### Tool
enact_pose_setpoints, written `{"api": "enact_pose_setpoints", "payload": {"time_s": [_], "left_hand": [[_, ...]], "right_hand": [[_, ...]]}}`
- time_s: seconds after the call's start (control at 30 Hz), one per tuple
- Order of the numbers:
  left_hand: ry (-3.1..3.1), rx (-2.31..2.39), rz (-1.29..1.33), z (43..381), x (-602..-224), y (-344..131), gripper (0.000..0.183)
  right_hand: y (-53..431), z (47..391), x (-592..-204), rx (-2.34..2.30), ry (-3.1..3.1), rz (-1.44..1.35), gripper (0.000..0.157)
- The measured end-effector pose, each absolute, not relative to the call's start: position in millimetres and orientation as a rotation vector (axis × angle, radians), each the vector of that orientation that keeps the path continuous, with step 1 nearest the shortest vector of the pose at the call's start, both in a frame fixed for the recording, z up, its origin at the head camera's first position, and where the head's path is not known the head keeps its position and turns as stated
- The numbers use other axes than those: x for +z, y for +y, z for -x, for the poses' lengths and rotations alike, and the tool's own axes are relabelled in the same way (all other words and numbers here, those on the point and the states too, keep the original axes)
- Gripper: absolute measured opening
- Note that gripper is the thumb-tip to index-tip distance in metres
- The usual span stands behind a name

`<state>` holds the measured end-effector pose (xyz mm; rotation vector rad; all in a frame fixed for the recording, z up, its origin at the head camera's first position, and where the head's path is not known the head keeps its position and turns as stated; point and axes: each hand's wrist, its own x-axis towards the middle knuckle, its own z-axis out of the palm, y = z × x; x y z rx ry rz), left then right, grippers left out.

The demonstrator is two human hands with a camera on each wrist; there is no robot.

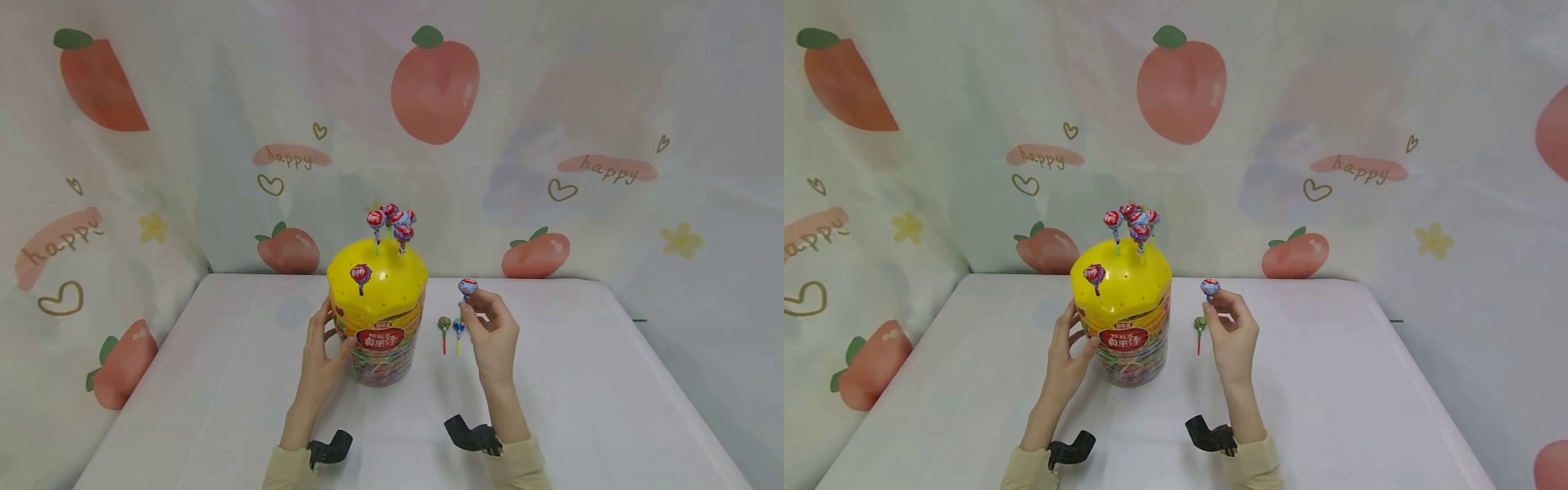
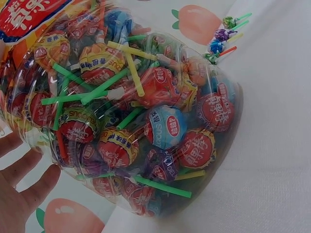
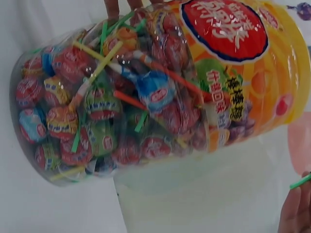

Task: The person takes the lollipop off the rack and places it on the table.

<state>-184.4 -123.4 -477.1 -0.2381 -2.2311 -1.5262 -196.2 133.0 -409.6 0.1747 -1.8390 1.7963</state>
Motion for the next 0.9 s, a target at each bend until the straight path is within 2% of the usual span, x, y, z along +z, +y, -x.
{"api": "enact_pose_setpoints", "payload": {"time_s": [0.47,0.9], "left_hand": [[-2.198,-1.474,0.307,184.3,-480.2,-125.2,0.08],[-2.202,-1.481,0.301,184.3,-480.5,-124.5,0.081]], "right_hand": [[170.9,210.0,-423.9,1.791,-1.949,0.054,0.022],[207.2,229.2,-459.8,1.804,-1.994,0.298,0.023]]}}
